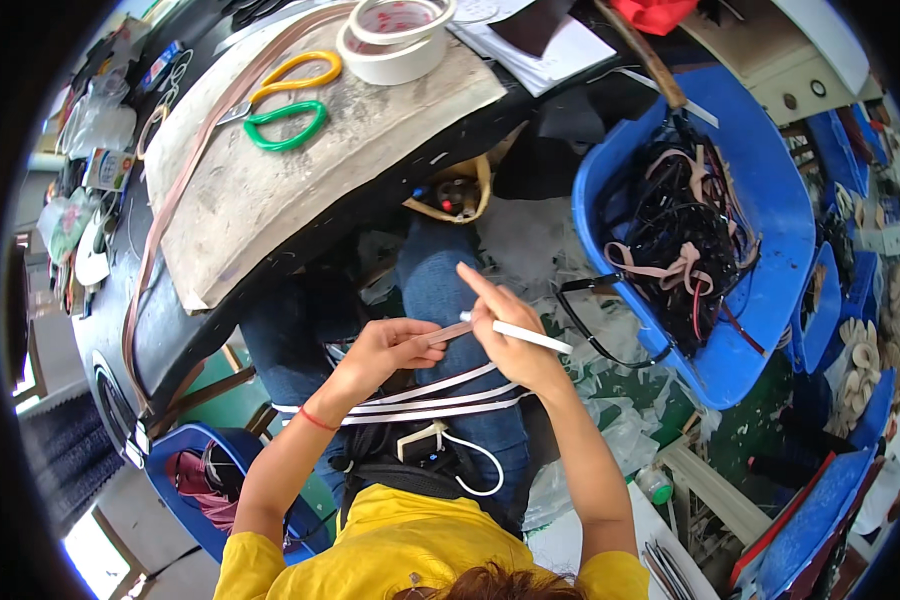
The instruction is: Applying adhesive tape to the edges of leather strips for shoe components.
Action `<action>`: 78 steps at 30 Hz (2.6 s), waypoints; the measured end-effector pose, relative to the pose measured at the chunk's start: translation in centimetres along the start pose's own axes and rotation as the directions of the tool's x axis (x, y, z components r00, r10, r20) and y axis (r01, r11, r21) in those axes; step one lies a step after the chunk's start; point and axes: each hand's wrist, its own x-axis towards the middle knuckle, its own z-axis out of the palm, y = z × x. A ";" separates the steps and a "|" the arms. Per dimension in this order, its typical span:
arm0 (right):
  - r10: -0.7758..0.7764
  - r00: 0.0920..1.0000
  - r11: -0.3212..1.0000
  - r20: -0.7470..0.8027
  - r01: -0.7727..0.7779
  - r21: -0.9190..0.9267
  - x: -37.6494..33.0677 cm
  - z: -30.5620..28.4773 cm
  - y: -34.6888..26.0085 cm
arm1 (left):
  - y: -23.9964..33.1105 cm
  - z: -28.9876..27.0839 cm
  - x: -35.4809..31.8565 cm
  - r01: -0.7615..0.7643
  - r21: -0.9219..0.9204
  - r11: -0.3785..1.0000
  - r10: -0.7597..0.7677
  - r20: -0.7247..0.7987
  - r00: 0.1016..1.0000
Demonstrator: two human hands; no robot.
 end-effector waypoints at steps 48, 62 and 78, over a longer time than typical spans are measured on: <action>0.273 0.861 0.729 0.430 -0.477 0.492 1.1 -1.7 8.6 | -1.5 -14.2 -11.1 0.184 0.308 0.933 -0.008 -0.494 0.869; 0.305 0.850 0.716 0.430 -0.503 0.485 1.6 -1.8 8.6 | -7.8 -24.7 -22.5 0.901 0.364 -0.235 0.391 -0.813 0.431; 0.205 0.846 0.777 0.493 -0.447 0.444 1.9 -2.2 8.5 | 0.9 -3.9 0.0 -0.071 0.606 0.792 0.080 0.011 0.997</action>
